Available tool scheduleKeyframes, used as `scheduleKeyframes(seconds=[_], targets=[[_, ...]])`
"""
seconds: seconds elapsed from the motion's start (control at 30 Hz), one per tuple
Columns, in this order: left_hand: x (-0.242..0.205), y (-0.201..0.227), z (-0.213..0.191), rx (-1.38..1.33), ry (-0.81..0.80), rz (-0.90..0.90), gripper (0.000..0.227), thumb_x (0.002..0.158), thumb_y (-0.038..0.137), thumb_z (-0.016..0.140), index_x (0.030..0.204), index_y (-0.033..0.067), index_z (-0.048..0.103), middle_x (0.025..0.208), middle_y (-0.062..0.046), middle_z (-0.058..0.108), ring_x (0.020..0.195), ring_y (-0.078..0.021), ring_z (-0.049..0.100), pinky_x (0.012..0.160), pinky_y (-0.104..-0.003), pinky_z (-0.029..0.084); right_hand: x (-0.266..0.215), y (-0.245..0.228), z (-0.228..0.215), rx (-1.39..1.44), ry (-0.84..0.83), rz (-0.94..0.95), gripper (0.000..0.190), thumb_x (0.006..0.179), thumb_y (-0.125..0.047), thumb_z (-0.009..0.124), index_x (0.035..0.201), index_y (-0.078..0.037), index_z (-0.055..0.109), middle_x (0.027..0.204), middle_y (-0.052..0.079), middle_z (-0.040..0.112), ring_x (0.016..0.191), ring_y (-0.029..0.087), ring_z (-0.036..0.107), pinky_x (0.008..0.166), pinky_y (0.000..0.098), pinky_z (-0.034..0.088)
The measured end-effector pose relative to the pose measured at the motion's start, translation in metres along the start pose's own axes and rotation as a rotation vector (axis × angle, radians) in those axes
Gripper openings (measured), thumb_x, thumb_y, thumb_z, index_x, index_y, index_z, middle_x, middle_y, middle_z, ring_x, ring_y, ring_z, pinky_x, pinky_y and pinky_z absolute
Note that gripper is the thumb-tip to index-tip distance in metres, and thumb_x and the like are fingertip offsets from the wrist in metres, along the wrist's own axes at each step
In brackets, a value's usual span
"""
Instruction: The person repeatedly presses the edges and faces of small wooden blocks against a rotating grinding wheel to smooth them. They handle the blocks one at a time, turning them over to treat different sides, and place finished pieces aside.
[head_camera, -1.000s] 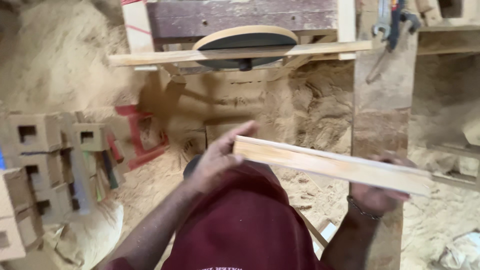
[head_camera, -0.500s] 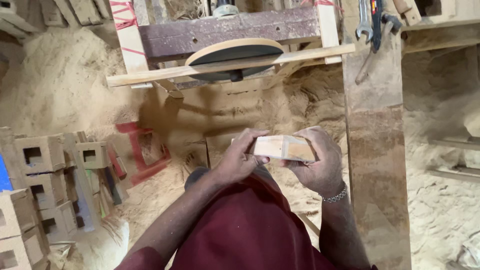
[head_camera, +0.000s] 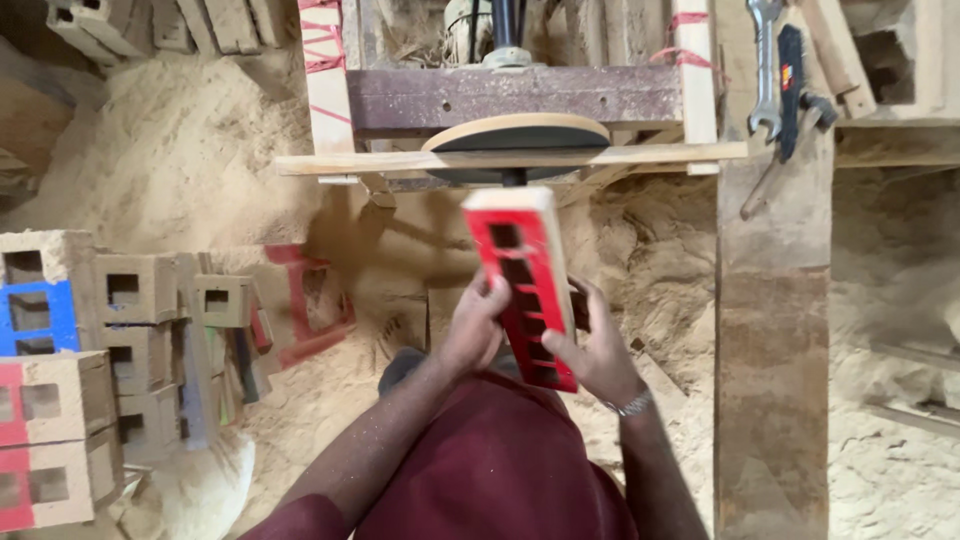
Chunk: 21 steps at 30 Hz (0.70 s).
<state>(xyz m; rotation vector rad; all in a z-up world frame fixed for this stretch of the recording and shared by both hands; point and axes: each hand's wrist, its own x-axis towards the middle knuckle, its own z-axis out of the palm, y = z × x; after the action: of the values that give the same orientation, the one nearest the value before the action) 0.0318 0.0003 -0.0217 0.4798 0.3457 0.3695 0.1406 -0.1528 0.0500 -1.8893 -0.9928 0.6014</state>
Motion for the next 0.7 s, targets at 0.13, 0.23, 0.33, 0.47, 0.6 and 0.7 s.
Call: scheduleKeyframes(seconds=[0.13, 0.23, 0.33, 0.47, 0.6, 0.7], targets=[[-0.009, 0.032, 0.011, -0.382, 0.053, -0.058, 0.063, 0.098, 0.056, 0.047, 0.141, 0.0103, 0.050, 0.137, -0.013, 0.059, 0.125, -0.0325, 0.058, 0.105, -0.056, 0.048, -0.027, -0.033, -0.016, -0.114, -0.139, 0.157, 0.089, 0.073, -0.038, 0.085, 0.144, 0.000, 0.047, 0.131, 0.014, 0.063, 0.123, 0.024, 0.063, 0.104, 0.0364, 0.049], [-0.013, 0.048, 0.018, -0.457, 0.142, -0.012, 0.066, 0.103, 0.061, 0.047, 0.139, 0.0062, 0.053, 0.133, -0.015, 0.060, 0.123, -0.0346, 0.057, 0.106, -0.057, 0.047, -0.036, -0.047, -0.022, 0.058, -0.138, 0.036, 0.097, 0.072, -0.037, 0.089, 0.148, 0.002, 0.044, 0.140, 0.017, 0.060, 0.131, 0.027, 0.059, 0.110, 0.0382, 0.045], [-0.019, 0.047, 0.020, -0.452, 0.448, -0.159, 0.061, 0.100, 0.061, 0.045, 0.130, 0.0098, 0.058, 0.123, -0.014, 0.064, 0.116, -0.0338, 0.060, 0.102, -0.058, 0.048, -0.043, -0.051, -0.019, 0.284, -0.129, -0.012, 0.103, 0.072, -0.037, 0.094, 0.152, 0.001, 0.042, 0.150, 0.019, 0.056, 0.139, 0.029, 0.055, 0.118, 0.0403, 0.042], [-0.030, 0.035, 0.012, -0.582, 0.556, -0.169, 0.048, 0.103, 0.051, 0.047, 0.121, 0.0083, 0.062, 0.117, -0.014, 0.068, 0.113, -0.0326, 0.065, 0.104, -0.056, 0.052, -0.035, -0.059, -0.009, 0.386, -0.150, -0.176, 0.103, 0.077, -0.039, 0.093, 0.157, 0.000, 0.041, 0.162, 0.020, 0.049, 0.152, 0.030, 0.049, 0.127, 0.0427, 0.039], [-0.040, 0.020, -0.004, -0.657, 0.489, -0.249, 0.053, 0.102, 0.053, 0.048, 0.120, 0.0048, 0.062, 0.116, -0.017, 0.066, 0.110, -0.0353, 0.064, 0.101, -0.055, 0.052, -0.023, -0.081, -0.002, 0.413, -0.208, -0.135, 0.104, 0.079, -0.042, 0.089, 0.158, 0.000, 0.038, 0.166, 0.020, 0.045, 0.151, 0.030, 0.050, 0.124, 0.0420, 0.041], [-0.043, 0.013, -0.009, -0.708, 0.525, -0.310, 0.054, 0.102, 0.051, 0.047, 0.120, 0.0021, 0.063, 0.117, -0.019, 0.066, 0.110, -0.0350, 0.064, 0.101, -0.055, 0.052, -0.017, -0.100, -0.002, 0.196, -0.184, -0.151, 0.097, 0.080, -0.040, 0.086, 0.155, 0.000, 0.038, 0.154, 0.020, 0.056, 0.139, 0.031, 0.060, 0.114, 0.0399, 0.048]])
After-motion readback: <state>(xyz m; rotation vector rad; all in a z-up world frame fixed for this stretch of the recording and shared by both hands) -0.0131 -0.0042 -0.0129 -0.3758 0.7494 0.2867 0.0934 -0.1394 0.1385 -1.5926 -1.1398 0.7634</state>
